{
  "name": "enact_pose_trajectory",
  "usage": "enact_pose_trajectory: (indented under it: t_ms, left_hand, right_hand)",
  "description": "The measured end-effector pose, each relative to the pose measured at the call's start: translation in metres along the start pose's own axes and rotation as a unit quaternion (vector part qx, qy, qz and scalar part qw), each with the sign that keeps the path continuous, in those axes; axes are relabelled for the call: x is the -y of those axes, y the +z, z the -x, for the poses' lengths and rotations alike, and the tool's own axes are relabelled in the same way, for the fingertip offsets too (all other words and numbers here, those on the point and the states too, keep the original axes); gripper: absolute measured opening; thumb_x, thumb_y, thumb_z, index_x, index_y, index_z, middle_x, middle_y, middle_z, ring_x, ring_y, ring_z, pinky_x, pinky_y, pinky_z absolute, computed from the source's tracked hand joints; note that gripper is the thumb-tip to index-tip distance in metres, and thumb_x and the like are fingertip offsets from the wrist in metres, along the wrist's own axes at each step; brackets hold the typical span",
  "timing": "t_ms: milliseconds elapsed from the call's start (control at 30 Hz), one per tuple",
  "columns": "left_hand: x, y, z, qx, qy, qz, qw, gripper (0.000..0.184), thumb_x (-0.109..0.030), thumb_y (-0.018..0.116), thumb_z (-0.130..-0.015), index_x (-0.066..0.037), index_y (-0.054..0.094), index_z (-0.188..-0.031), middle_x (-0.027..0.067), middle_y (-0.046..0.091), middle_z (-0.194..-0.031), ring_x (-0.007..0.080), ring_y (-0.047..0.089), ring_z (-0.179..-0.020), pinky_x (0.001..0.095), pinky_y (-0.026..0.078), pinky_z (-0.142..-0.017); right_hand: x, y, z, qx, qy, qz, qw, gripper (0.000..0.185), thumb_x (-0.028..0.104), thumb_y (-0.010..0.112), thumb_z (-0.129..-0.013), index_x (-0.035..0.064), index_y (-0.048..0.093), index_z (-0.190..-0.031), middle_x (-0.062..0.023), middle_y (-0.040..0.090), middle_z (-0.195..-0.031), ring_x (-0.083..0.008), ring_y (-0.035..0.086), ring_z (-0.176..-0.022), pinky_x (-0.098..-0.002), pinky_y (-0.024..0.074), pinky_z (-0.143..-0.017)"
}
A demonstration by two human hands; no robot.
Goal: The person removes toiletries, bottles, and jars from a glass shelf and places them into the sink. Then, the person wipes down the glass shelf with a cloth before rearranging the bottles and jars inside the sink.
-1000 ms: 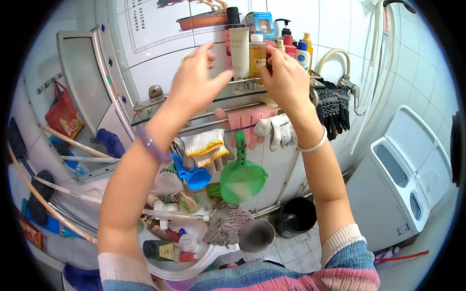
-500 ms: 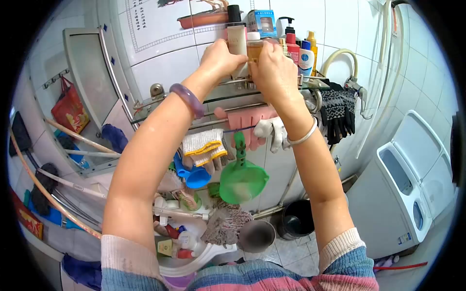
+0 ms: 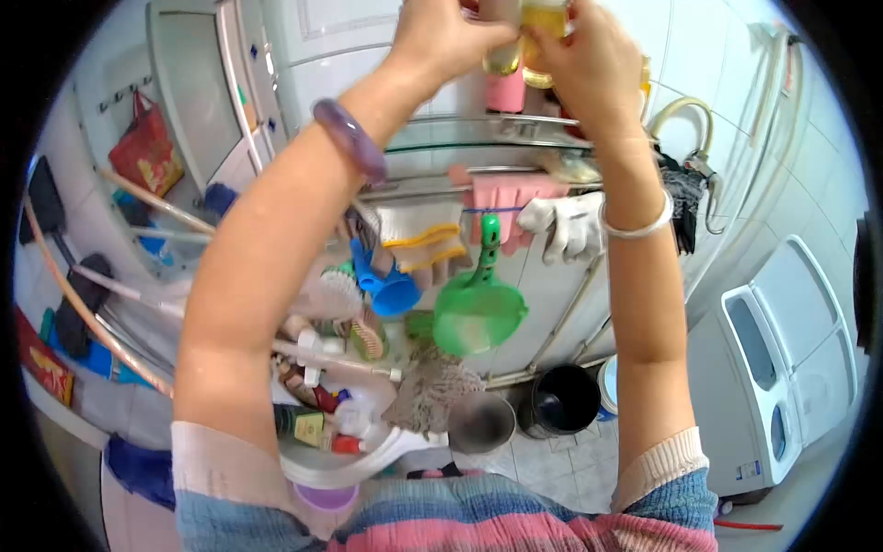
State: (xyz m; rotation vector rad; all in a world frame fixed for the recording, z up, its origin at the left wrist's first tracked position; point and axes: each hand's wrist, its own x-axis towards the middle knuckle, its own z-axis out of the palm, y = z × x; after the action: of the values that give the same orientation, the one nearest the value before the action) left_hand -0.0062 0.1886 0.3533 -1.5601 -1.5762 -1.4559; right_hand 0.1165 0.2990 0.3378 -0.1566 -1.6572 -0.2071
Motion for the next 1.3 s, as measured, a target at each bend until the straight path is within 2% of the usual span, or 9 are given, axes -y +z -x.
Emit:
enact_pose_trajectory:
  t_ms: [100,233,300,333,400,467,600,967,1300]
  left_hand:
    - [-0.042,-0.047,0.033,-0.002,0.079,-0.006,0.997,0.047,-0.013,0.072,-0.07,0.006,0.052,-0.108,0.0162,0.059,-0.098,0.0246,0.061,-0.089,0.0336,0.053,-0.076]
    - [-0.123,-0.087,0.127,0.019,-0.19,-0.133,0.973,0.05,-0.013,0.073,-0.067,0.006,0.052,-0.108,0.0162,0.061,-0.098,0.025,0.064,-0.085,0.0328,0.054,-0.073]
    - [-0.077,-0.118,0.197,0.075,-0.107,-0.213,0.968,0.047,-0.008,0.075,-0.065,0.001,0.055,-0.107,0.013,0.065,-0.097,0.0219,0.066,-0.083,0.0319,0.055,-0.073]
    - [-0.069,-0.124,0.232,0.049,-0.229,0.022,0.972,0.055,0.0,0.073,-0.07,0.003,0.048,-0.119,0.0125,0.058,-0.113,0.021,0.06,-0.101,0.0313,0.051,-0.083]
    - [-0.052,-0.13,0.298,0.024,-0.308,-0.008,0.951,0.056,0.001,0.072,-0.072,0.003,0.046,-0.121,0.0116,0.057,-0.115,0.0194,0.06,-0.101,0.031,0.052,-0.084]
    - [-0.02,-0.128,0.376,-0.058,-0.34,-0.02,0.939,0.051,-0.008,0.076,-0.068,0.002,0.051,-0.111,0.0118,0.062,-0.097,0.0183,0.065,-0.087,0.0286,0.055,-0.074]
    - [0.013,-0.126,0.526,-0.098,-0.521,-0.034,0.847,0.062,0.002,0.072,-0.069,0.002,0.042,-0.123,0.0133,0.056,-0.113,0.0188,0.06,-0.101,0.0317,0.052,-0.086]
    - [0.014,-0.155,0.666,0.082,-0.573,-0.209,0.788,0.058,-0.005,0.068,-0.068,-0.008,0.049,-0.123,0.0179,0.062,-0.109,0.0373,0.059,-0.1,0.0401,0.048,-0.084]
    - [0.013,-0.191,0.669,0.179,-0.442,-0.221,0.851,0.048,0.012,0.046,-0.067,-0.002,0.061,-0.111,0.0187,0.061,-0.109,0.0373,0.055,-0.105,0.0423,0.044,-0.09]
  right_hand:
    - [0.048,-0.038,0.007,0.013,0.028,-0.23,0.973,0.028,0.009,0.069,-0.08,-0.0046,0.061,-0.103,-0.0151,0.066,-0.083,-0.0214,0.062,-0.062,-0.0312,0.0494,-0.057]
    - [0.12,-0.072,0.049,0.19,0.177,-0.313,0.914,0.033,0.006,0.069,-0.081,-0.0034,0.058,-0.111,-0.0092,0.064,-0.087,-0.0101,0.06,-0.067,-0.0236,0.0484,-0.057]
    - [0.118,-0.061,0.098,0.276,0.029,-0.292,0.915,0.042,0.007,0.073,-0.078,0.0016,0.058,-0.117,-0.0067,0.064,-0.086,-0.0095,0.061,-0.068,-0.0238,0.048,-0.056]
    - [0.136,-0.055,0.124,0.284,0.004,-0.33,0.9,0.044,0.006,0.074,-0.076,0.0018,0.058,-0.117,-0.0074,0.063,-0.086,-0.0105,0.061,-0.065,-0.0248,0.048,-0.054]
    - [0.163,-0.031,0.176,0.293,-0.032,-0.412,0.862,0.044,0.01,0.076,-0.068,0.0034,0.056,-0.106,-0.0134,0.06,-0.084,-0.03,0.062,-0.067,-0.0385,0.0488,-0.056]
    - [0.194,-0.008,0.246,0.387,0.011,-0.477,0.789,0.05,0.01,0.074,-0.07,0.0039,0.05,-0.114,-0.0164,0.058,-0.097,-0.037,0.061,-0.078,-0.043,0.0504,-0.062]
    - [0.264,0.024,0.384,0.532,0.04,-0.481,0.696,0.046,0.013,0.07,-0.072,0.0046,0.048,-0.112,-0.0176,0.058,-0.105,-0.0388,0.061,-0.083,-0.0452,0.0509,-0.069]
    - [0.332,0.016,0.511,0.697,0.045,-0.465,0.544,0.038,0.012,0.064,-0.075,0.0097,0.049,-0.109,-0.02,0.061,-0.094,-0.0378,0.062,-0.079,-0.0456,0.0514,-0.068]
    - [0.344,-0.024,0.532,0.635,-0.14,-0.455,0.608,0.033,0.012,0.05,-0.084,0.0068,0.054,-0.116,-0.0144,0.058,-0.103,-0.0299,0.062,-0.085,-0.0393,0.0524,-0.071]
